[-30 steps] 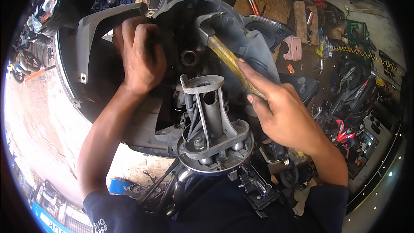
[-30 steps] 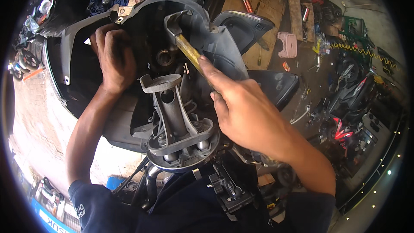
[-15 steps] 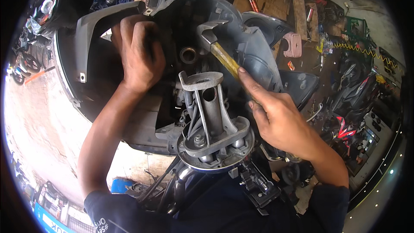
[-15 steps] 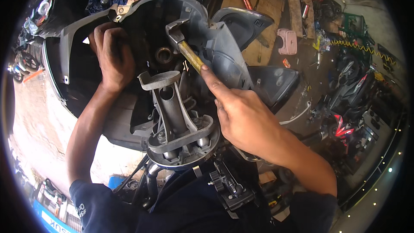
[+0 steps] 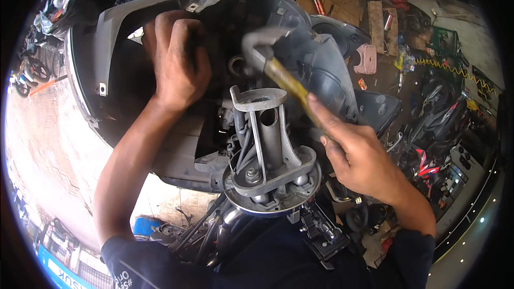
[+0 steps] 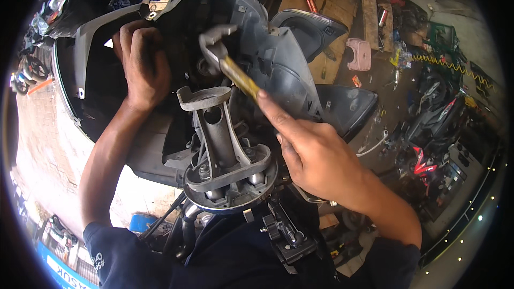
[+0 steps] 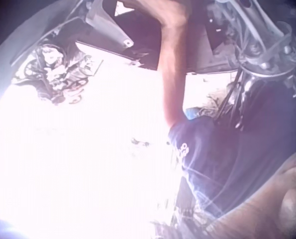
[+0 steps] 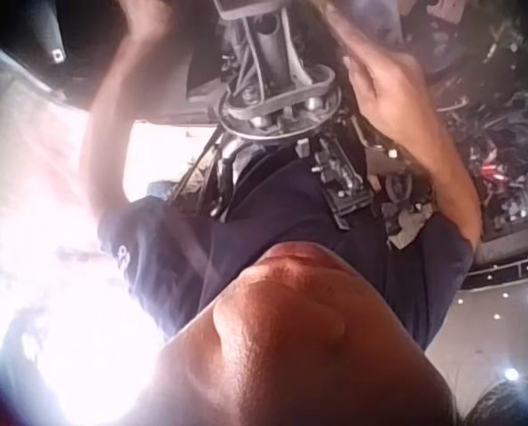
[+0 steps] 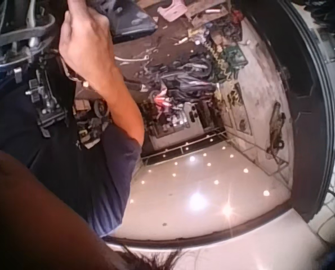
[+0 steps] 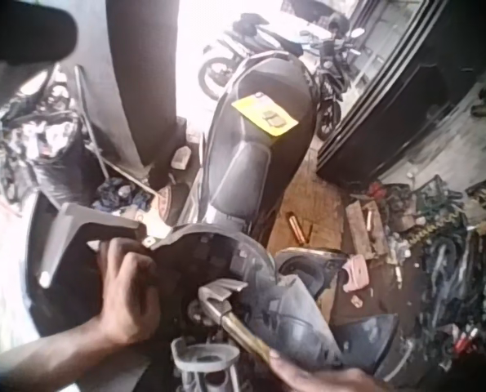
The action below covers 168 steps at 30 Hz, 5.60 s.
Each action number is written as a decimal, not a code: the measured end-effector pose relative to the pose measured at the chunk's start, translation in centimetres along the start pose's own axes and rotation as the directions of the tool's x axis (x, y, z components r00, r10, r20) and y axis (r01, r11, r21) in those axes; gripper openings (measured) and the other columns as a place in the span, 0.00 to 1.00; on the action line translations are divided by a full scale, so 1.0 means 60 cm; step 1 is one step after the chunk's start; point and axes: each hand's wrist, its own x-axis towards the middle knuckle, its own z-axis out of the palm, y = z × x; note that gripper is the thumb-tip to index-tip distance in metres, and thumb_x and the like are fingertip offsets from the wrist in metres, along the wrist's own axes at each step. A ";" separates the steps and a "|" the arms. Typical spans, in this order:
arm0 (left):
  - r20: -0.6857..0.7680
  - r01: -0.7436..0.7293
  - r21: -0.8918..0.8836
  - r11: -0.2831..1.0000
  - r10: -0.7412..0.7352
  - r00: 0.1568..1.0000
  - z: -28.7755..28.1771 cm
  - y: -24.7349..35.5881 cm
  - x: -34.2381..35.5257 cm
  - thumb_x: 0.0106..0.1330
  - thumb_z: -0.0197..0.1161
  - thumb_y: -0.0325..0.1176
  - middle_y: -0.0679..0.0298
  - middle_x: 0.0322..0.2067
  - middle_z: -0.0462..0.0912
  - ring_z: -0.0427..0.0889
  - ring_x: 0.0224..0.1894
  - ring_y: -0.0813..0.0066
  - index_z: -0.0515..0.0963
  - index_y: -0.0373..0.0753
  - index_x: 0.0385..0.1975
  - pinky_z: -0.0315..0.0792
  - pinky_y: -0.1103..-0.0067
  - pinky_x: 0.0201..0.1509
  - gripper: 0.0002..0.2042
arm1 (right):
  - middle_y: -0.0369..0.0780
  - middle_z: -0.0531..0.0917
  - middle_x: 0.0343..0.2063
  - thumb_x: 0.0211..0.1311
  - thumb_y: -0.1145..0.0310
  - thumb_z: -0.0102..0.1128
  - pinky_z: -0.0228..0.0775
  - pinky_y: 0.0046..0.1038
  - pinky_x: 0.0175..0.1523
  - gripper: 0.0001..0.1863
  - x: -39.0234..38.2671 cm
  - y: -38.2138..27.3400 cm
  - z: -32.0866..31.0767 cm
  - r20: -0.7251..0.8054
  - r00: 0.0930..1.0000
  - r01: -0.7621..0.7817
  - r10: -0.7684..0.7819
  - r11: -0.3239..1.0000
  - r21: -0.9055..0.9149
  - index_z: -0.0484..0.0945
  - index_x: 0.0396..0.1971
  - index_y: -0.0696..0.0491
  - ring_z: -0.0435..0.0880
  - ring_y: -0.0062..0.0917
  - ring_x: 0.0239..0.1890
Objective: The person works on motorcycle front fork components, using a hammer and a metal rod to drive internal parts into a fork tube while sitting on the floor.
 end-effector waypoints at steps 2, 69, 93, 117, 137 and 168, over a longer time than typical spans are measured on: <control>-0.011 -0.006 0.003 1.000 0.006 1.000 -0.001 -0.005 0.004 0.46 0.58 0.19 0.53 0.44 0.72 0.69 0.48 0.50 0.74 0.39 0.39 0.63 0.60 0.54 0.17 | 0.52 0.80 0.27 0.58 0.86 0.55 0.74 0.42 0.37 0.40 0.002 0.003 -0.003 0.021 1.000 -0.002 0.002 1.000 0.005 0.58 0.73 0.54 0.82 0.47 0.27; 0.618 -0.796 -0.227 0.562 0.715 0.328 -0.260 0.815 -0.374 0.67 0.62 0.25 0.53 0.61 0.73 0.75 0.61 0.60 0.72 0.34 0.60 0.71 0.67 0.63 0.21 | 0.33 0.64 0.12 0.56 0.75 0.59 0.53 0.25 0.13 0.08 -0.845 0.446 1.676 0.344 0.637 0.536 0.690 -0.717 0.445 0.70 0.21 0.50 0.61 0.19 0.08; 0.934 -0.131 0.110 0.985 -0.058 0.351 0.385 -0.347 -1.121 0.63 0.66 0.37 0.47 0.41 0.83 0.83 0.46 0.50 0.80 0.41 0.47 0.77 0.62 0.51 0.15 | 0.44 0.78 0.26 0.56 0.79 0.55 0.77 0.40 0.36 0.39 -0.428 0.730 1.598 -0.501 0.592 -0.604 0.632 0.759 0.243 0.66 0.70 0.35 0.81 0.40 0.26; 0.630 0.416 -0.030 0.909 -0.306 0.714 0.780 -0.604 -1.159 0.56 0.67 0.38 0.48 0.48 0.84 0.82 0.53 0.53 0.80 0.38 0.52 0.73 0.68 0.56 0.22 | 0.48 0.84 0.39 0.62 0.70 0.63 0.76 0.40 0.45 0.14 -0.002 0.906 1.497 -0.697 0.707 -0.096 0.117 0.993 0.069 0.82 0.47 0.56 0.84 0.44 0.40; 0.474 0.422 -0.294 0.858 -0.253 0.844 0.760 -0.621 -1.175 0.55 0.73 0.32 0.58 0.35 0.80 0.80 0.38 0.70 0.69 0.30 0.47 0.74 0.76 0.45 0.24 | 0.52 0.86 0.40 0.54 0.70 0.60 0.76 0.42 0.52 0.16 0.479 0.959 1.384 -0.568 0.808 -0.160 0.156 0.986 0.044 0.84 0.44 0.55 0.85 0.47 0.46; 0.634 0.720 -0.691 0.062 -0.426 0.645 0.765 -0.570 -1.179 0.63 0.58 0.16 0.51 0.49 0.79 0.84 0.45 0.60 0.74 0.27 0.51 0.84 0.67 0.49 0.16 | 0.46 0.86 0.30 0.56 0.56 0.71 0.73 0.33 0.44 0.19 0.449 0.955 1.343 -0.407 0.882 -0.043 0.238 0.900 0.433 0.86 0.35 0.59 0.84 0.34 0.35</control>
